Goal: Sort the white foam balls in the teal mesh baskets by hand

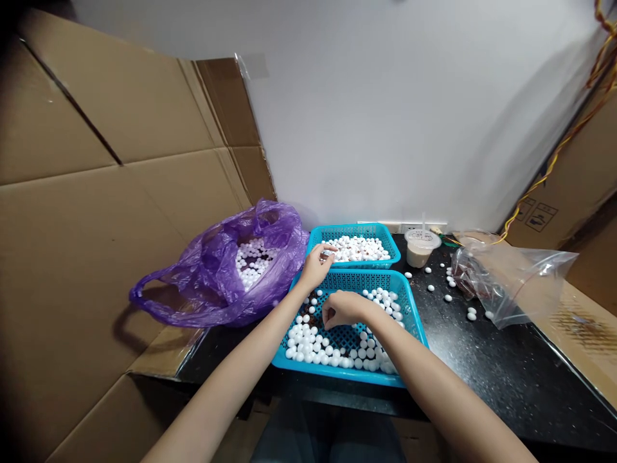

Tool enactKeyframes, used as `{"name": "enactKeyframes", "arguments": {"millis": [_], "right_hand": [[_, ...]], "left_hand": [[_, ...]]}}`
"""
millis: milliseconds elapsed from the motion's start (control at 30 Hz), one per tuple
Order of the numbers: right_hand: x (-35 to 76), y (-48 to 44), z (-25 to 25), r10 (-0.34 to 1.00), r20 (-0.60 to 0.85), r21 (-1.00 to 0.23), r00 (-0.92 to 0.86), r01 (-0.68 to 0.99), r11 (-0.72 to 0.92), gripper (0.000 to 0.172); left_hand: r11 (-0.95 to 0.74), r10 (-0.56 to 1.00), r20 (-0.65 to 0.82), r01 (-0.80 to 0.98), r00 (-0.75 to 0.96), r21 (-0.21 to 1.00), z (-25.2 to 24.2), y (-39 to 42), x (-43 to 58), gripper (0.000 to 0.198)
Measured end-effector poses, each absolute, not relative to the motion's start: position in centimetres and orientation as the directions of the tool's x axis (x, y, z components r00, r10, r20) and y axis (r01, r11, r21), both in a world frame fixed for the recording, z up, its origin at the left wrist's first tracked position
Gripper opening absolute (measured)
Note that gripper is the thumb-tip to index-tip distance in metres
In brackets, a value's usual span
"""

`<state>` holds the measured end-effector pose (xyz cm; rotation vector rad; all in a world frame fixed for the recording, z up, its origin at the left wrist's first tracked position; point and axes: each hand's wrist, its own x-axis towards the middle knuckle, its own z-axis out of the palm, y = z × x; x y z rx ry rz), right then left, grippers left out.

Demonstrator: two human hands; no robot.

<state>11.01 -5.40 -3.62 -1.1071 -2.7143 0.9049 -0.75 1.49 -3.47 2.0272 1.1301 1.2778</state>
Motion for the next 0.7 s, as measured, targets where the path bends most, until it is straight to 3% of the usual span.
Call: {"name": "enactKeyframes", "arguments": {"millis": [100,200,300,367,533,700], "right_hand": [[11.1,-5.3,-3.7,0.639,-0.145,-0.587,-0.755,0.586,0.559,0.009],[11.2,-5.3,-3.6,0.611,-0.100,-0.728,-0.785,0.476,0.493,0.014],[11.1,-5.4,-3.5,0.595,-0.122,-0.904,-0.794,0.337,0.264,0.025],[10.9,-5.6,-3.6,0.589,-0.201,-0.952,-0.783,0.297,0.071,0.031],[10.1,-6.3,-4.1,0.606,-0.350,-0.937,-0.715,0.277,-0.214,0.034],[9.4,-6.5,-4.8,0.646,-0.428,-0.904,-0.632,0.308,-0.297,0.030]], "left_hand": [[-0.549,0.835,0.505,0.389,0.218,0.740,-3.2,1.2,-0.7,0.016],[-0.559,0.828,0.520,0.391,0.210,0.731,-3.2,1.0,-0.6,0.016],[-0.561,0.826,0.526,0.384,0.203,0.733,-3.3,1.0,-0.5,0.017],[-0.563,0.825,0.530,0.380,0.198,0.734,-3.5,1.1,-0.5,0.018],[-0.561,0.827,0.527,0.362,0.196,0.745,-3.8,1.1,-0.4,0.018],[-0.542,0.839,0.511,0.352,0.186,0.763,-3.9,1.0,-0.3,0.019]]}}
